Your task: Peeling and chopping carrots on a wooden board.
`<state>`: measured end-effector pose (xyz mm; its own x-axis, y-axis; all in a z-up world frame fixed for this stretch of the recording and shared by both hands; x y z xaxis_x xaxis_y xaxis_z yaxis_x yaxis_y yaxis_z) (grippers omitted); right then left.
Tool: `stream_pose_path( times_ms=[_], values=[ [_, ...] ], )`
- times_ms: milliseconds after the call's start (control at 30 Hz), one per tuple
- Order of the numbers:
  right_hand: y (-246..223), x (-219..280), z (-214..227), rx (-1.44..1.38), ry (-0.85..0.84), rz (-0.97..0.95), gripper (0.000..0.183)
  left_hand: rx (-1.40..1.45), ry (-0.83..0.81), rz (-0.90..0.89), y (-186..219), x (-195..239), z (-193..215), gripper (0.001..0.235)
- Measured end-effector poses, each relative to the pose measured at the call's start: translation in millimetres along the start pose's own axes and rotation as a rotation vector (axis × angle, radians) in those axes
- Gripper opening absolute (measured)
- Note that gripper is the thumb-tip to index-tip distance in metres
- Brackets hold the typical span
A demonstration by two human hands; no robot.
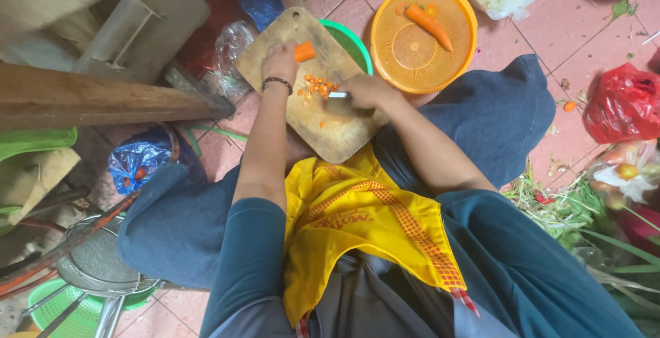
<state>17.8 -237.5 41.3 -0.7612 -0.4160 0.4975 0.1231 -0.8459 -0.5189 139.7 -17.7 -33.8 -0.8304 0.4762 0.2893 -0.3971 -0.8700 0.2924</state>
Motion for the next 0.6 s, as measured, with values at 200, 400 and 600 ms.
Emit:
stream_pose_path(
  times_ms=[200,400,600],
  values=[
    [-41.4,-33.0,-49.5,0.041,-0.035,0.115,0.042,0.092,0.242,0.31,-16.7,42.6,21.0,0.062],
    [-9.9,-43.9,-11.0,-0.029,0.239,-0.058,0.039,0.487,0.582,0.388,-54.8,72.0,-24.8,0.06],
    [-30.9,-62.0,-6.1,-0.102,0.264,-0.135,0.039,0.709,0.659,0.231,-72.9,78.6,-24.5,0.053]
  ],
)
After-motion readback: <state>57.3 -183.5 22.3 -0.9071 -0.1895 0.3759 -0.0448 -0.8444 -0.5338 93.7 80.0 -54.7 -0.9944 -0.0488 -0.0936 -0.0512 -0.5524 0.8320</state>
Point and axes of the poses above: each hand's wrist, its own x-axis away from the middle knuckle, its own z-axis out of the back of the hand, y = z × x, the point moved 2 cm from there along -x, towards the middle knuckle, and after that the axes turned 7 degrees about -y, right-handed, at the moved point
